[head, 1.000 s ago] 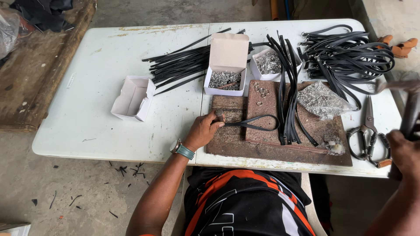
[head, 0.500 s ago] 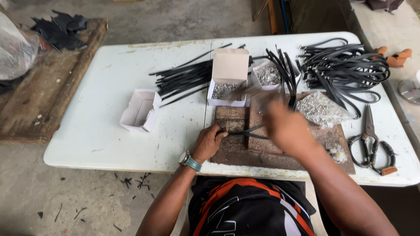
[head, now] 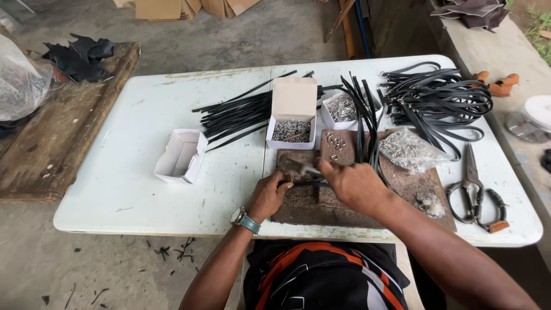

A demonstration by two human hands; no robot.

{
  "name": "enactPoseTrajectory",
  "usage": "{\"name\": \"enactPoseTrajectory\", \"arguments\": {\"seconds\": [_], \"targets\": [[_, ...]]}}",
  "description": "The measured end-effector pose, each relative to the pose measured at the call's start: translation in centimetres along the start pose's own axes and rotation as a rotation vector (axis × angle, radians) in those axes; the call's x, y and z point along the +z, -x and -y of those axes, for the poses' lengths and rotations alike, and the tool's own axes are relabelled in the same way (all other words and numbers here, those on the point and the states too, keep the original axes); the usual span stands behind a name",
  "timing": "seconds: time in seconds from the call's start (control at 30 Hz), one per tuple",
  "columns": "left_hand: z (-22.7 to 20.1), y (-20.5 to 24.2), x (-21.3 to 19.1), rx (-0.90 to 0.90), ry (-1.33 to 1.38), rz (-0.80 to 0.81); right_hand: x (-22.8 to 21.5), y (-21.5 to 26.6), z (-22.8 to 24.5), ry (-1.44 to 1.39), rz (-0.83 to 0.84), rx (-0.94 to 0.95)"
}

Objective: The person assembles cable assemblies by inserting metal eyelets into the ends of black straps and securing them with a hammer and punch. The person repeatedly picks up straps, aligns them with eyelets, and hammers them into place on a wooden block.

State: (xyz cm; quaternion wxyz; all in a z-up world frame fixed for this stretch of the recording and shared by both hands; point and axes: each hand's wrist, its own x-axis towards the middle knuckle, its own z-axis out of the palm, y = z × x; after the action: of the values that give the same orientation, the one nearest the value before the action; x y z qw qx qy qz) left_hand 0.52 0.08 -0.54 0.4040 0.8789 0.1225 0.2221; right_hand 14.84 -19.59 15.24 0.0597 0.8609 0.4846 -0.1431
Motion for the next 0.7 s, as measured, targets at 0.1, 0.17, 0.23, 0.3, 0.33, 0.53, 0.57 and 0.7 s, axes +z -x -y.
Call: {"name": "enactPoseTrajectory", "arguments": {"seconds": [0.1, 0.17, 0.23, 0.3, 0.33, 0.53, 0.57, 0.7], "targets": [[-0.2, -0.6, 0.0, -0.053, -0.031, -0.002, 0.7, 0.9, -3.5, -0.113, -0.35, -0.016], [-0.6, 0.7, 0.2, -0.071, -0.011, -0.008, 2.2, 3.4, -6.7, -0.42, -0.564, -0.048], [-1.1, -0.7, -1.2, 0.036, 0.07, -0.085, 2.6, 5.1, -10.9, -0.727, -0.611, 0.089], [-1.2, -1.6, -2.8, -0.199, -0.008, -0.042, 4.9, 8.0, -14.5, -0.895, -0.645, 0.359], [-1.0, -2.2, -3.9, -0.23, -0.134, -0.006, 5.9, 8.9, -16.4, -0.918, -0.686, 0.419], [1.0, -4.0, -6.5, -0.286, -0.62, 0.193, 12.4, 12.2, -25.5, -0.651, -0.747, 0.554], [1.5, -4.3, -6.4, -0.287, -0.646, 0.207, 13.4, 12.6, -26.3, -0.658, -0.723, 0.533], [3.3, -4.6, -5.5, -0.261, -0.729, 0.231, 16.1, 12.5, -28.5, -0.879, -0.458, 0.636]]}}
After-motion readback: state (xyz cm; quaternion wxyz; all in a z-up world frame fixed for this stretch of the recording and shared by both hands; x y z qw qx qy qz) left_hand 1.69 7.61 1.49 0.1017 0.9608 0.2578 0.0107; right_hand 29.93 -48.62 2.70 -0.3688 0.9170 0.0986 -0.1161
